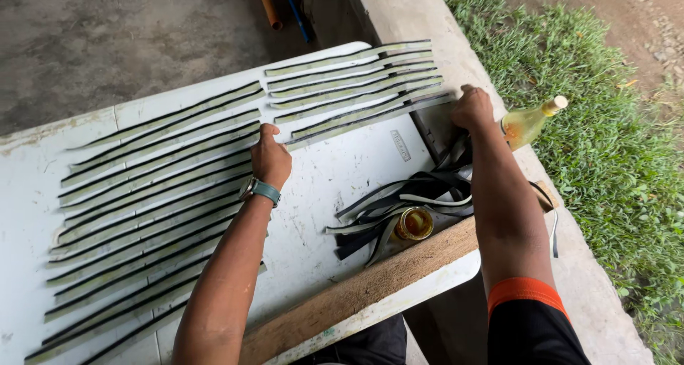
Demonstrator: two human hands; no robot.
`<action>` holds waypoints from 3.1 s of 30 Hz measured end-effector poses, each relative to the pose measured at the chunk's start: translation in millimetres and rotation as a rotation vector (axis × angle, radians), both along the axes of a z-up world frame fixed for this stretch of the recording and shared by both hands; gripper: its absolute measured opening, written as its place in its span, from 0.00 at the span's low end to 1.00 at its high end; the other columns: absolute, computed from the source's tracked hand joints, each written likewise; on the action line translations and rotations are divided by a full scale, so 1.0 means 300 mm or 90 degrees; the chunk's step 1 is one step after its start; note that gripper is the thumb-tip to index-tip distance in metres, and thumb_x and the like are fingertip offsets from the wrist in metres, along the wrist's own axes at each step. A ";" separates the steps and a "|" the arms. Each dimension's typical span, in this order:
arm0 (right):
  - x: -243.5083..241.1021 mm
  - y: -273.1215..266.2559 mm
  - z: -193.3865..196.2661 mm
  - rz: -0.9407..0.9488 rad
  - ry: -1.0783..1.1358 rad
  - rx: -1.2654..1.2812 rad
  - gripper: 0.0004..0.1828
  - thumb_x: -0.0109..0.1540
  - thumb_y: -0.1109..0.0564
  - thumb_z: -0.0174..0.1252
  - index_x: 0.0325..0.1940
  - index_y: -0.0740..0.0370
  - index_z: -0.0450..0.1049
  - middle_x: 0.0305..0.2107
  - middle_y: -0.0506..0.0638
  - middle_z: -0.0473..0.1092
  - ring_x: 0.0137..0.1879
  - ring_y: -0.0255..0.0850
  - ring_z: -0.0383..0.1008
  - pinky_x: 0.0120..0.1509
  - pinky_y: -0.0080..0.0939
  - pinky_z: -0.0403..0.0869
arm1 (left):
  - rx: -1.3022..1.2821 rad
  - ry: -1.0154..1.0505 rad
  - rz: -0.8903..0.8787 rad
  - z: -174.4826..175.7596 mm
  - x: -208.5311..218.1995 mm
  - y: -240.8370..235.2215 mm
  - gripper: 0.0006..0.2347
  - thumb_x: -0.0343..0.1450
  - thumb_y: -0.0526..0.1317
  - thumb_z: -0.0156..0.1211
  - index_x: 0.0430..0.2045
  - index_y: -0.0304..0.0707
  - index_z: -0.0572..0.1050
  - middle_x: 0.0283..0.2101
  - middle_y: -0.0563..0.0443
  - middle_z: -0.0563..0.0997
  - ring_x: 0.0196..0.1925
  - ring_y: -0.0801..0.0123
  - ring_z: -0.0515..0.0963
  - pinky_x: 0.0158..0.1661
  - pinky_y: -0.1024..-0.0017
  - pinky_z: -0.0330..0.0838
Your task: The person repeatedly peels thin strips from long rubber pieces using a wooden block as a guide. They place the peeled strips on a white table and continue the process with multiple rubber pieces.
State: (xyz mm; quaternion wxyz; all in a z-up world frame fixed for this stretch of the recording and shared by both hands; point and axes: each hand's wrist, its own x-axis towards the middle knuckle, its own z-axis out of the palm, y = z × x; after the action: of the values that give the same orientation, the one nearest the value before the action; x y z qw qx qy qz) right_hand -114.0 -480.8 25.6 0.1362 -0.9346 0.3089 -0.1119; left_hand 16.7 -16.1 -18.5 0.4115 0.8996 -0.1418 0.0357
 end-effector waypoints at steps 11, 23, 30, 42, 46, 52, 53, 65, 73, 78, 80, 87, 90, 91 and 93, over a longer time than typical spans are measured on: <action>0.002 0.119 0.131 0.041 -0.056 0.012 0.39 0.52 0.63 0.64 0.69 0.67 0.67 0.51 0.64 0.72 0.53 0.54 0.75 0.60 0.48 0.74 | 0.018 0.036 0.007 0.000 0.001 0.006 0.15 0.65 0.29 0.60 0.46 0.32 0.69 0.32 0.37 0.84 0.42 0.43 0.82 0.43 0.53 0.75; -0.145 0.240 0.348 0.194 -0.180 -0.001 0.32 0.54 0.69 0.62 0.64 0.68 0.72 0.47 0.59 0.74 0.47 0.46 0.78 0.51 0.43 0.78 | -0.025 -0.064 -0.039 -0.031 0.005 0.066 0.05 0.65 0.32 0.66 0.31 0.34 0.76 0.32 0.37 0.84 0.37 0.44 0.83 0.38 0.56 0.77; -0.313 0.317 0.438 0.274 -0.176 -0.038 0.26 0.60 0.71 0.56 0.64 0.66 0.74 0.45 0.59 0.78 0.48 0.45 0.82 0.51 0.39 0.80 | -0.006 -0.151 -0.095 -0.052 0.008 0.109 0.03 0.71 0.31 0.63 0.34 0.36 0.81 0.35 0.37 0.84 0.38 0.43 0.83 0.43 0.53 0.76; -0.448 0.428 0.539 0.221 -0.135 0.014 0.27 0.60 0.69 0.56 0.66 0.66 0.73 0.47 0.58 0.77 0.47 0.44 0.81 0.53 0.40 0.80 | -0.077 -0.040 -0.067 -0.068 0.005 0.120 0.03 0.67 0.33 0.68 0.28 0.34 0.80 0.31 0.41 0.85 0.35 0.51 0.85 0.40 0.60 0.78; -0.461 0.427 0.533 0.231 -0.132 -0.027 0.27 0.63 0.70 0.53 0.67 0.64 0.73 0.50 0.57 0.77 0.50 0.43 0.80 0.54 0.39 0.81 | -0.131 -0.038 -0.031 -0.062 -0.006 0.084 0.07 0.64 0.29 0.68 0.29 0.33 0.75 0.29 0.42 0.84 0.35 0.51 0.85 0.37 0.62 0.78; -0.490 0.426 0.587 0.236 -0.188 -0.045 0.26 0.59 0.71 0.55 0.62 0.66 0.75 0.45 0.58 0.78 0.49 0.45 0.80 0.53 0.43 0.79 | -0.147 -0.155 -0.045 -0.026 -0.009 0.059 0.06 0.68 0.27 0.65 0.33 0.34 0.75 0.31 0.43 0.84 0.36 0.50 0.85 0.34 0.63 0.77; -0.509 0.426 0.597 0.233 -0.190 -0.046 0.26 0.59 0.70 0.55 0.62 0.66 0.75 0.45 0.58 0.78 0.48 0.45 0.80 0.52 0.43 0.79 | -0.140 -0.107 -0.062 -0.015 -0.024 0.057 0.05 0.67 0.29 0.68 0.31 0.34 0.76 0.30 0.43 0.84 0.34 0.51 0.85 0.34 0.64 0.77; -0.648 0.447 0.611 0.197 -0.102 -0.016 0.30 0.61 0.68 0.56 0.68 0.57 0.70 0.49 0.55 0.78 0.54 0.43 0.80 0.60 0.42 0.77 | -0.047 -0.078 -0.297 0.330 -0.254 0.291 0.05 0.75 0.37 0.64 0.36 0.34 0.81 0.29 0.39 0.82 0.27 0.55 0.81 0.29 0.64 0.72; -0.649 0.566 0.418 0.339 0.025 -0.097 0.45 0.53 0.71 0.58 0.75 0.52 0.63 0.48 0.49 0.80 0.56 0.50 0.77 0.62 0.47 0.74 | -0.147 0.010 -0.270 0.436 -0.468 0.432 0.11 0.72 0.41 0.67 0.31 0.29 0.76 0.27 0.44 0.86 0.28 0.72 0.86 0.24 0.73 0.74; -0.638 0.556 0.452 0.209 -0.033 0.028 0.39 0.59 0.66 0.63 0.74 0.51 0.64 0.42 0.49 0.80 0.46 0.41 0.82 0.60 0.43 0.78 | -0.181 0.001 -0.321 0.472 -0.525 0.413 0.10 0.73 0.40 0.64 0.42 0.32 0.77 0.28 0.45 0.86 0.32 0.70 0.87 0.30 0.75 0.77; -0.646 0.536 0.480 0.184 -0.146 0.066 0.38 0.60 0.67 0.64 0.74 0.57 0.63 0.41 0.51 0.80 0.45 0.41 0.82 0.57 0.44 0.79 | -0.215 -0.048 -0.360 0.472 -0.544 0.388 0.09 0.74 0.40 0.64 0.39 0.32 0.79 0.31 0.45 0.86 0.36 0.69 0.87 0.35 0.75 0.80; -0.641 0.470 0.600 0.250 -0.644 0.414 0.45 0.66 0.70 0.69 0.81 0.67 0.51 0.46 0.57 0.78 0.53 0.42 0.82 0.59 0.39 0.82 | -0.299 -0.121 -0.443 0.483 -0.593 0.162 0.08 0.75 0.41 0.64 0.38 0.33 0.81 0.36 0.47 0.87 0.40 0.66 0.88 0.42 0.72 0.81; -0.620 0.459 0.668 0.327 -0.736 0.410 0.49 0.69 0.71 0.70 0.82 0.64 0.43 0.46 0.59 0.79 0.52 0.44 0.82 0.57 0.40 0.83 | -0.318 -0.145 -0.461 0.504 -0.605 0.073 0.09 0.75 0.40 0.64 0.38 0.32 0.80 0.38 0.46 0.86 0.42 0.64 0.87 0.44 0.69 0.81; -0.612 0.461 0.693 0.348 -0.750 0.394 0.49 0.69 0.71 0.70 0.81 0.63 0.41 0.46 0.59 0.79 0.51 0.44 0.82 0.57 0.41 0.84 | -0.322 -0.153 -0.464 0.514 -0.608 0.045 0.09 0.74 0.40 0.64 0.38 0.32 0.80 0.39 0.45 0.86 0.42 0.63 0.87 0.44 0.69 0.81; -0.584 0.478 0.741 0.354 -0.757 0.389 0.47 0.68 0.72 0.69 0.80 0.63 0.44 0.43 0.55 0.77 0.48 0.41 0.80 0.53 0.40 0.83 | -0.308 -0.172 -0.482 0.540 -0.610 -0.011 0.08 0.74 0.40 0.64 0.39 0.32 0.80 0.41 0.45 0.86 0.44 0.61 0.86 0.45 0.67 0.80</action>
State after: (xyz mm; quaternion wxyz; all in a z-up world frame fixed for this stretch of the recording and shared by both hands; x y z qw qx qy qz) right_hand -289.3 -337.2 247.8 0.5599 -0.6798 -0.0492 -0.4712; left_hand -166.3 -19.3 143.5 0.5710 0.6502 -0.5001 0.0315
